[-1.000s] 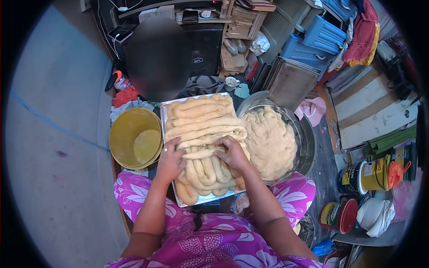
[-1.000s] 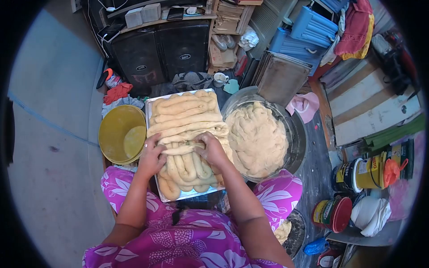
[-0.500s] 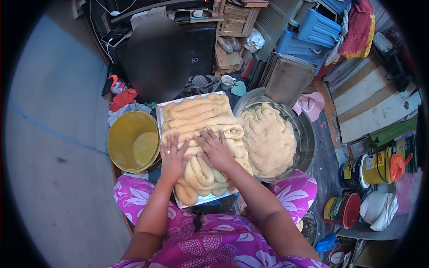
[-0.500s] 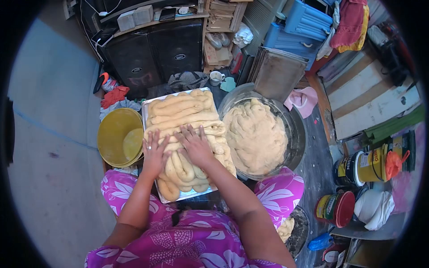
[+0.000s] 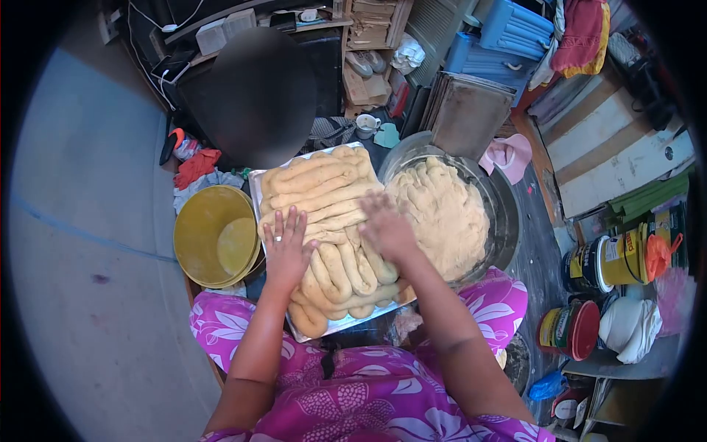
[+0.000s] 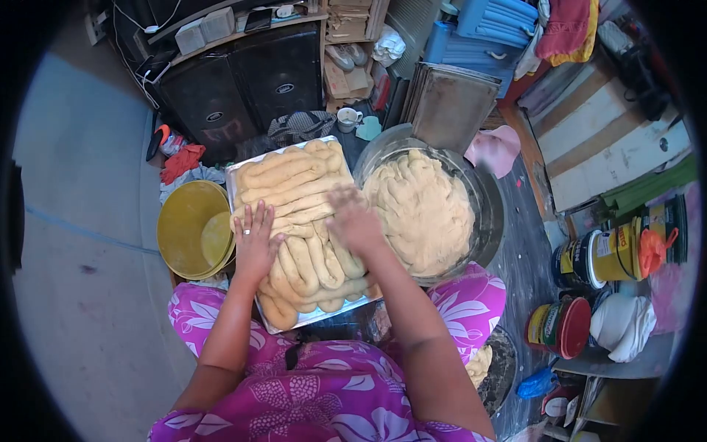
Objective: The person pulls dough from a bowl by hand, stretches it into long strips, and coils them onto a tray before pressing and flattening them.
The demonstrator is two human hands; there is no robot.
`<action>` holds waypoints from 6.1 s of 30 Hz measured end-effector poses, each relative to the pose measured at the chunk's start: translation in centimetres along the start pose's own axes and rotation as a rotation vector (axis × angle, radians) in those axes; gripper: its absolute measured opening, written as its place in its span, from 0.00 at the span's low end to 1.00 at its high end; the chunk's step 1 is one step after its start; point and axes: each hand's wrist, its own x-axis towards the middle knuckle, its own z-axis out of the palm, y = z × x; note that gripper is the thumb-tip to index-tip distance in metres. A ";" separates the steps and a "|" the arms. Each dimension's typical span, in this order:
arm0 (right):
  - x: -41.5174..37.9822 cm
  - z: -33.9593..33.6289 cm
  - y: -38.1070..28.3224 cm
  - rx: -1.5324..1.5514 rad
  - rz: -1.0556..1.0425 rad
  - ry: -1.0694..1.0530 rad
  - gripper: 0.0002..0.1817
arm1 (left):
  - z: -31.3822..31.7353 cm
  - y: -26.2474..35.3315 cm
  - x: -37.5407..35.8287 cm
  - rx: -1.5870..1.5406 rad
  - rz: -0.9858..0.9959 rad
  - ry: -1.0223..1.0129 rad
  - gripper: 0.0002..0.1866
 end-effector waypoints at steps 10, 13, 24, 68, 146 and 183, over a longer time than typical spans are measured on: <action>1.2 1.3 3.4 0.732 0.042 0.335 0.25 | -1.0 1.7 0.8 -0.009 0.024 -0.028 0.37; 2.5 0.8 2.1 0.773 0.047 0.413 0.18 | 0.3 0.9 1.1 0.053 0.000 0.032 0.36; -0.1 0.0 -6.6 0.137 -0.292 0.011 0.29 | -1.7 1.3 1.7 -0.010 0.018 -0.047 0.38; 3.1 20.7 46.9 0.476 1.342 0.329 0.25 | 4.0 22.0 6.0 -0.028 0.494 -0.721 0.33; -10.4 -8.5 36.9 1.021 0.781 0.956 0.38 | 31.1 21.5 20.4 -0.621 -0.218 -0.871 0.39; -11.1 -9.3 37.8 0.998 0.803 1.014 0.39 | 32.0 33.0 6.4 -0.031 0.273 -0.683 0.48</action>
